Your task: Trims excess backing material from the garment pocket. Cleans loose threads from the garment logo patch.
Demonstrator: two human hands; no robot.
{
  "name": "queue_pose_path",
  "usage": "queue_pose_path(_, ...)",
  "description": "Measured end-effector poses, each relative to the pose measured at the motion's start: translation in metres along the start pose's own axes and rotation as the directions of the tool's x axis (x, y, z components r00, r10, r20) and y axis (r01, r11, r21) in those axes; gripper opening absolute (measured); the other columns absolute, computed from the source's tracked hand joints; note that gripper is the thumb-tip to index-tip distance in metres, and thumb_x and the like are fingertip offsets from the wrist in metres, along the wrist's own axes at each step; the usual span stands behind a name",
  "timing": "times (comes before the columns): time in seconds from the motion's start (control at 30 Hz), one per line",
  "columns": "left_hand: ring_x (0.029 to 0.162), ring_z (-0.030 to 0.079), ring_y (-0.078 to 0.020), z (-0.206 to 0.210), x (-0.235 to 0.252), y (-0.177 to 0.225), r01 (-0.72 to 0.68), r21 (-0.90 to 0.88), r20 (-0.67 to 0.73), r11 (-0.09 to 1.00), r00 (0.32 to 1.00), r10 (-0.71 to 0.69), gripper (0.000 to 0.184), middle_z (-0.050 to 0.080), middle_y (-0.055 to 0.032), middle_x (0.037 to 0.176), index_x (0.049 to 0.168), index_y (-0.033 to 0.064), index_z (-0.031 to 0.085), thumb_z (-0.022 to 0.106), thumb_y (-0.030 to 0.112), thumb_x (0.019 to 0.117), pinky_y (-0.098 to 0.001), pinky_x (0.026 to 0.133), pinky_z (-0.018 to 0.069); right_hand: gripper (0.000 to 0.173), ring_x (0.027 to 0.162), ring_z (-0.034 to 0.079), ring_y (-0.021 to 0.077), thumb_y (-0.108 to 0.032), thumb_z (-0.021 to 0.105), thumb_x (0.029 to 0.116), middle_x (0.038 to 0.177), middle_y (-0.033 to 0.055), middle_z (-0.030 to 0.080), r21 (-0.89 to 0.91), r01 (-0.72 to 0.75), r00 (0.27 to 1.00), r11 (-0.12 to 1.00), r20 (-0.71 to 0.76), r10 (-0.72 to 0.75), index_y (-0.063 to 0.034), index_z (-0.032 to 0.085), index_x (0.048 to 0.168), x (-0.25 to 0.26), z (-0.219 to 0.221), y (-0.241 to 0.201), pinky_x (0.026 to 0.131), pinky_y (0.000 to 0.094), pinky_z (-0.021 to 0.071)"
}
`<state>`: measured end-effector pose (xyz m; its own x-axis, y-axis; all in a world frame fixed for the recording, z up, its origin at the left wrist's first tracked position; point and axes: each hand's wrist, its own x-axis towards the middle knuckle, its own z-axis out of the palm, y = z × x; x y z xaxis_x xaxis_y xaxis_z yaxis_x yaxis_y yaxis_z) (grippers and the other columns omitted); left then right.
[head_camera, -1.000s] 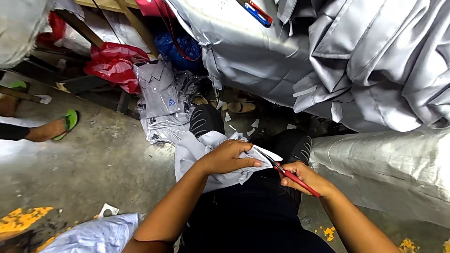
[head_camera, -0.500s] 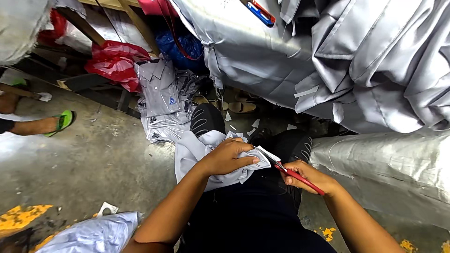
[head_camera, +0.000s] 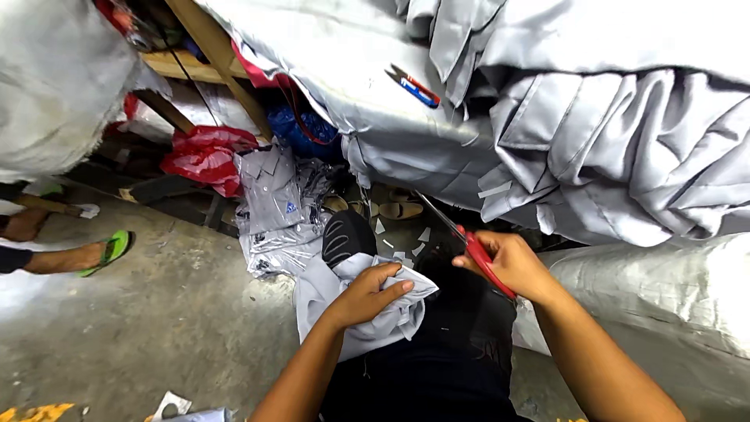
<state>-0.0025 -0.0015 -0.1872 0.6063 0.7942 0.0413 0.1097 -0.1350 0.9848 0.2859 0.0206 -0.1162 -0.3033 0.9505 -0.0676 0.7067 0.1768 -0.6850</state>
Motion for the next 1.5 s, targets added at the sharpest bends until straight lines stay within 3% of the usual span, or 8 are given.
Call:
queue_pose_path(0.2, 0.105, 0.066, -0.0136, 0.006, -0.015, -0.010, 0.017, 0.171, -0.102, 0.985, 0.995, 0.000, 0.038, 0.071, -0.0086, 0.110, 0.121, 0.0024, 0.068, 0.061, 0.034, 0.1005, -0.0374, 0.098, 0.0519, 0.039, 0.084, 0.065, 0.0372, -0.033, 0.072, 0.0961, 0.087, 0.0211, 0.066, -0.140, 0.097, 0.994, 0.985, -0.027, -0.101, 0.0055, 0.066, 0.103, 0.138, -0.030, -0.105, 0.077, 0.0579, 0.0510)
queue_pose_path(0.57, 0.146, 0.038, -0.0456, 0.003, -0.070, -0.010, 0.307, 0.433, -0.310, 0.847, 0.933, -0.180, 0.069, 0.047, -0.0224, 0.154, 0.151, -0.0035, 0.045, 0.049, 0.044, 0.1007, -0.0785, 0.111, 0.0161, 0.034, 0.123, 0.058, 0.0480, -0.019, 0.065, 0.0997, 0.126, 0.0329, 0.062, -0.310, -0.055, 0.997, 0.949, -0.069, 0.036, 0.0118, 0.065, 0.114, 0.297, -0.027, -0.191, 0.096, 0.0660, 0.0472)
queue_pose_path(0.73, 0.149, 0.034, -0.0404, -0.023, -0.098, -0.037, 0.207, 0.330, -0.173, 0.921, 0.972, -0.157, 0.080, 0.032, -0.0281, 0.161, 0.154, -0.0103, 0.034, 0.038, 0.053, 0.1056, -0.0628, 0.120, 0.0252, 0.038, 0.126, 0.055, 0.0506, -0.015, 0.062, 0.0973, 0.131, 0.0350, 0.057, -0.343, -0.070, 0.966, 0.937, -0.258, -0.022, 0.0140, 0.063, 0.121, 0.257, -0.034, -0.152, 0.097, 0.0659, 0.0473)
queue_pose_path(0.83, 0.152, 0.032, -0.0331, -0.044, -0.102, -0.046, 0.194, 0.270, -0.112, 0.943, 0.979, -0.169, 0.056, 0.035, -0.0217, 0.162, 0.151, -0.0032, 0.046, 0.034, 0.027, 0.1056, -0.0525, 0.124, 0.0233, 0.033, 0.127, 0.053, 0.0512, -0.015, 0.058, 0.0986, 0.129, 0.0357, 0.058, -0.407, -0.096, 0.970, 0.908, -0.241, -0.005, 0.0146, 0.066, 0.112, 0.237, -0.021, -0.112, 0.099, 0.0648, 0.0466)
queue_pose_path(1.07, 0.131, 0.055, -0.0420, -0.064, -0.078, -0.023, 0.442, 0.637, -0.151, 0.632, 0.875, -0.460, 0.035, 0.064, -0.0201, 0.134, 0.124, 0.0018, 0.069, 0.067, 0.022, 0.0957, -0.0717, 0.108, 0.0295, 0.032, 0.123, 0.055, 0.0555, -0.005, 0.047, 0.1028, 0.129, 0.0385, 0.056, -0.485, -0.117, 0.963, 0.867, -0.269, -0.021, 0.0175, 0.057, 0.124, 0.206, -0.022, -0.109, 0.097, 0.0688, 0.0456)
queue_pose_path(1.23, 0.087, 0.065, -0.0079, -0.082, -0.092, -0.008, 0.222, 0.299, -0.368, 0.928, 0.924, -0.103, 0.027, 0.069, -0.0042, 0.090, 0.102, -0.0016, 0.070, 0.054, 0.020, 0.1026, -0.0344, 0.088, 0.0538, 0.033, 0.081, 0.068, 0.0301, -0.014, 0.036, 0.1093, 0.092, 0.0204, 0.067, -0.093, 0.247, 0.938, 0.965, -0.227, -0.262, 0.0092, 0.058, 0.117, 0.143, -0.004, -0.098, 0.076, 0.0493, 0.0562)
queue_pose_path(1.43, 0.077, 0.064, 0.0069, -0.111, -0.068, 0.055, -0.092, -0.119, -0.124, 0.989, 0.989, 0.077, 0.009, 0.070, 0.0164, 0.084, 0.098, 0.0215, 0.070, 0.068, 0.031, 0.0965, -0.0139, 0.070, 0.0545, 0.020, 0.048, 0.045, -0.0012, -0.023, 0.074, 0.0905, 0.062, -0.0080, 0.053, 0.647, 0.338, 0.930, 0.684, -0.116, -0.349, -0.0094, 0.062, 0.100, 0.097, 0.081, -0.078, 0.046, 0.0174, 0.0410)
queue_pose_path(1.5, 0.075, 0.061, 0.0091, -0.116, -0.054, 0.076, -0.201, -0.174, 0.032, 0.964, 0.977, 0.210, 0.018, 0.067, 0.0171, 0.083, 0.097, 0.0217, 0.069, 0.067, 0.039, 0.0977, -0.0101, 0.066, 0.0502, 0.022, 0.055, 0.052, -0.0035, -0.022, 0.067, 0.0958, 0.085, -0.0063, 0.068, 0.705, 0.340, 0.916, 0.622, -0.099, -0.388, -0.0084, 0.067, 0.112, 0.098, 0.088, -0.079, 0.049, 0.0149, 0.0450)
